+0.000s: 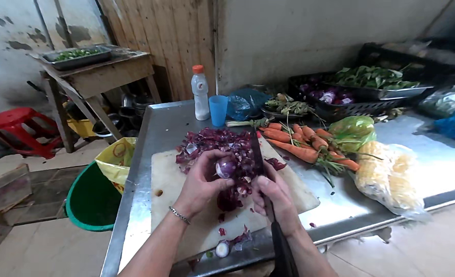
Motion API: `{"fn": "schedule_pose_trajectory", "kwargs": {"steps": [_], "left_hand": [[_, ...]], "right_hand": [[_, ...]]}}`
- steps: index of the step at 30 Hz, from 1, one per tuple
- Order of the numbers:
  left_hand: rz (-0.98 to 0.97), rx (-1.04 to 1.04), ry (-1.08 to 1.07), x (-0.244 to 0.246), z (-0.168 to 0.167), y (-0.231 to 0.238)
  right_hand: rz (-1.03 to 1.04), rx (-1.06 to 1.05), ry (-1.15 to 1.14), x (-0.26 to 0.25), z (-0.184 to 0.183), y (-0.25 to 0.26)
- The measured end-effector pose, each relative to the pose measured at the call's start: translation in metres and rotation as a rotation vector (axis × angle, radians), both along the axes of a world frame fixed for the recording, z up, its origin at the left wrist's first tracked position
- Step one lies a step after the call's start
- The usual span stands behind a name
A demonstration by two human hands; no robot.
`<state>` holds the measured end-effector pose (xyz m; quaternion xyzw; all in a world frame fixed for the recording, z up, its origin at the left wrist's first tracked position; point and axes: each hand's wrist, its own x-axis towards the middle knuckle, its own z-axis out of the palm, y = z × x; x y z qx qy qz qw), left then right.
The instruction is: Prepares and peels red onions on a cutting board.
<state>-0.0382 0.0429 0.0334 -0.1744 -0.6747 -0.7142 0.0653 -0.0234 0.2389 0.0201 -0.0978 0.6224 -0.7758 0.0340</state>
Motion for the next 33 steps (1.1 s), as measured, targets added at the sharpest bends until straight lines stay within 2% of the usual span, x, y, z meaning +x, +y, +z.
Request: {"fn": "schedule_pose_trajectory", "kwargs": {"steps": [2,6,9,11,16,18,20,24,26,33], "left_hand": [[-0.031,0.008,0.012,-0.001,-0.001,0.0],[-0.056,0.051,-0.04,0.003,0.002,0.002],[-0.049,0.053,-0.064,0.004,0.002,-0.001],[-0.073,0.061,-0.068,0.002,0.0,-0.004],[-0.087,0.056,-0.051,0.0,-0.001,-0.003],[-0.079,0.042,-0.061,0.001,-0.001,-0.004],[-0.054,0.015,-0.063,0.001,0.001,-0.003],[0.073,-0.08,-0.033,0.004,0.002,0.001],[0.075,-0.091,-0.044,0.005,-0.002,-0.001],[0.092,-0.109,-0.059,0.003,-0.005,0.0]], "right_hand": [[0.036,0.009,0.056,0.005,0.004,0.0],[0.062,0.277,0.208,0.017,0.013,-0.009],[0.099,0.359,0.217,0.013,0.016,-0.011],[0.099,0.325,0.187,0.008,0.015,-0.008],[0.066,0.02,-0.002,-0.005,0.0,0.006],[0.04,0.005,-0.002,-0.003,-0.002,0.007],[0.006,0.11,0.106,0.005,0.002,0.003],[0.021,0.499,0.353,0.019,0.01,-0.006],[0.018,0.644,0.407,0.02,0.011,-0.01],[0.01,0.779,0.424,0.02,0.01,-0.009]]}}
